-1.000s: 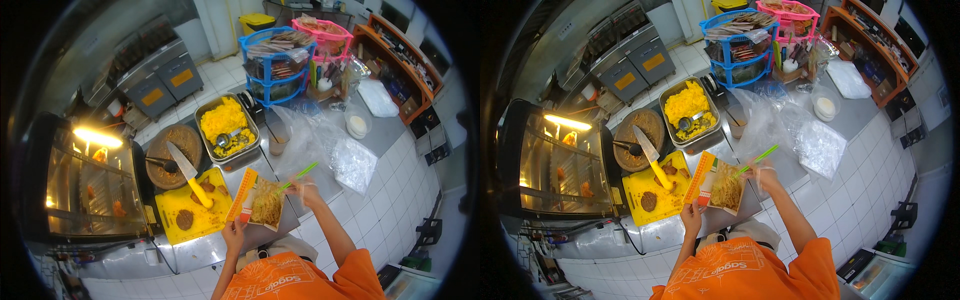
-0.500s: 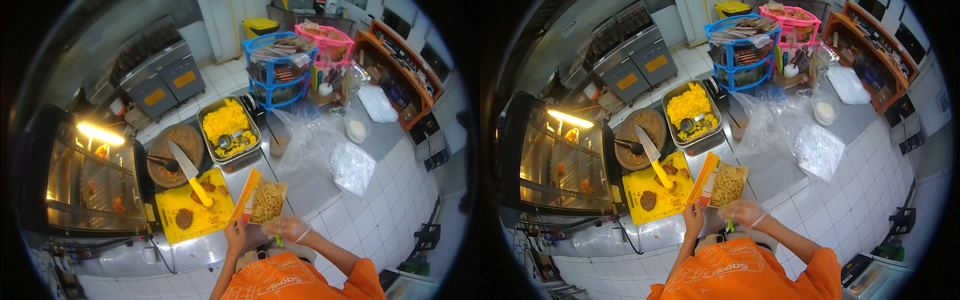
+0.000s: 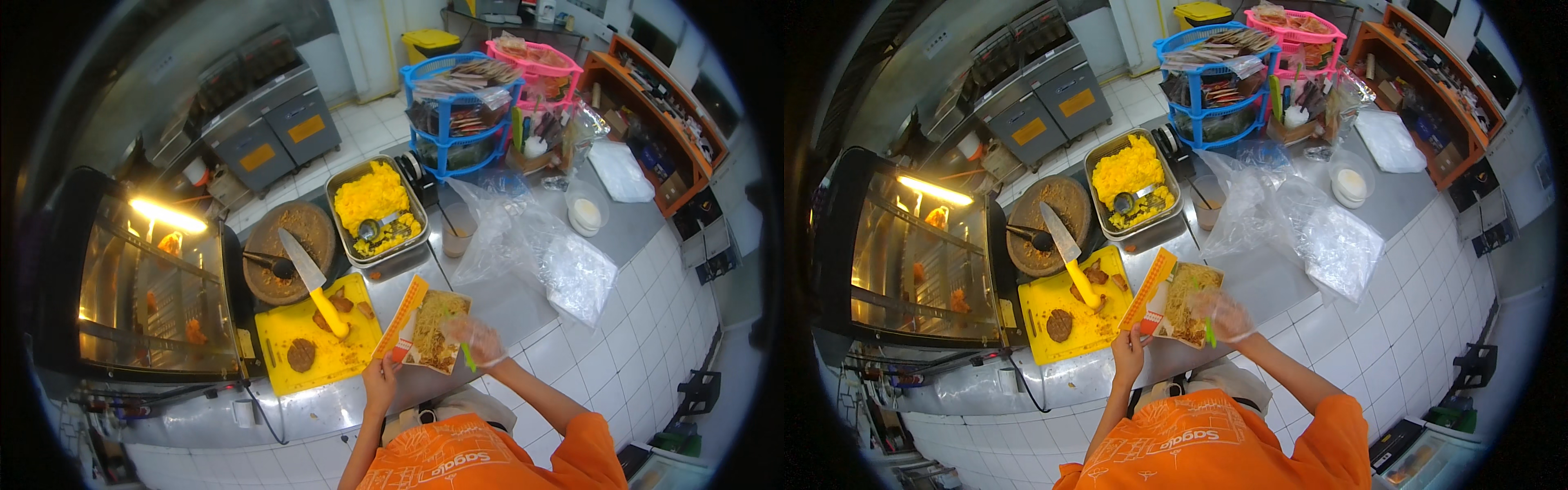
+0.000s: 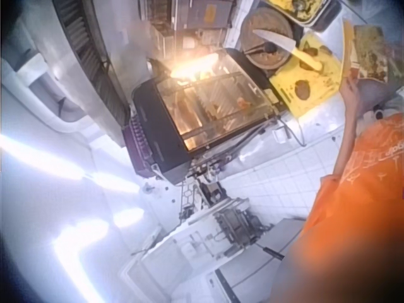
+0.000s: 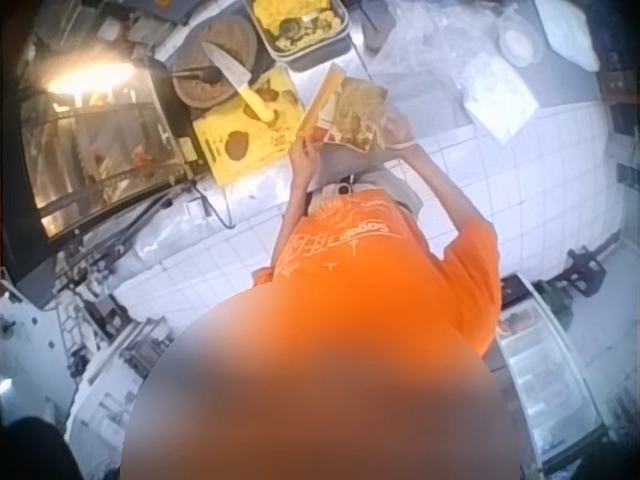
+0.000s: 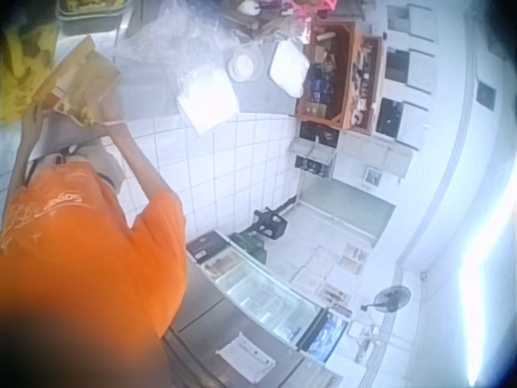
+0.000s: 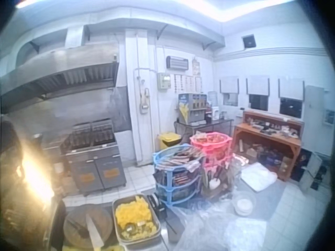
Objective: The person scoops cooked meat from a container into a paper takeout box, then moves to a counter to cut the meat on a yellow cutting board. They add noodles and yellow rice to the box, write on a receipt, and place the box into a plastic bag.
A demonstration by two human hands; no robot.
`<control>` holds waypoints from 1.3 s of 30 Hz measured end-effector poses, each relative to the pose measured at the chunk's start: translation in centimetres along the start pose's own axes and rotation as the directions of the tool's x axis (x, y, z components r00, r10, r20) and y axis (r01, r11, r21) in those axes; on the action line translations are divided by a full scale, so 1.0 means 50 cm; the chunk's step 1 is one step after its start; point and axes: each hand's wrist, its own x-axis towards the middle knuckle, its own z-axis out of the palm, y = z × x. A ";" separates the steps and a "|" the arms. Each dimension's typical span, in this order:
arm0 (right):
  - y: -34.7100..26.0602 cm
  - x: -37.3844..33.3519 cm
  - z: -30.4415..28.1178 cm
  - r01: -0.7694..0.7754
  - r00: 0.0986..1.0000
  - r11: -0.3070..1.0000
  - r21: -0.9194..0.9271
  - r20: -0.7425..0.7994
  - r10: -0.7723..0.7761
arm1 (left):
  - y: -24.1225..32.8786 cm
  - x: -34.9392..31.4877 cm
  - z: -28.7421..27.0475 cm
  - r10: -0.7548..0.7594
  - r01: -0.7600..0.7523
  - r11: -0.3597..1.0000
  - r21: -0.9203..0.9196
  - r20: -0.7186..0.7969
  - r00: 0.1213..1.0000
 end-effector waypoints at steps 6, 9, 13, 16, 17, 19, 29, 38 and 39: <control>0.085 0.070 -0.021 -0.678 0.733 0.673 0.296 0.195 0.652 | -0.006 -0.005 0.017 -0.015 0.013 0.996 -0.093 -0.030 0.999; 0.110 0.100 -0.026 -0.773 0.600 0.391 0.500 0.373 0.708 | -0.005 -0.004 0.019 0.001 -0.003 0.995 -0.097 -0.019 1.000; 0.113 0.112 -0.014 -0.874 0.467 0.264 0.409 0.550 0.692 | -0.005 -0.002 0.019 -0.028 0.026 0.988 -0.151 -0.008 1.000; 0.117 0.112 -0.001 -0.921 0.370 0.189 0.340 0.615 0.697 | -0.008 -0.005 0.020 -0.026 0.026 0.989 -0.146 0.006 1.000; 0.121 0.112 0.003 -0.932 0.338 0.146 0.333 0.645 0.686 | -0.009 -0.007 0.021 -0.009 0.013 0.985 -0.169 0.028 1.000; 0.134 0.114 0.005 -0.953 0.258 0.050 0.299 0.712 0.653 | -0.009 -0.008 0.021 -0.011 0.012 0.993 -0.118 0.011 1.000; 0.215 0.105 0.016 -0.929 0.015 -0.321 0.184 0.886 0.464 | -0.013 -0.007 0.017 0.020 -0.022 0.987 -0.156 -0.016 1.000; 0.162 0.100 -0.066 -0.778 0.252 -0.418 0.469 0.842 0.476 | -0.007 -0.006 0.008 0.030 -0.031 0.987 -0.155 -0.008 1.000; 0.142 0.109 -0.085 -0.794 0.270 -0.346 0.500 0.800 0.536 | -0.005 -0.006 0.007 -0.013 0.013 0.994 -0.108 -0.007 1.000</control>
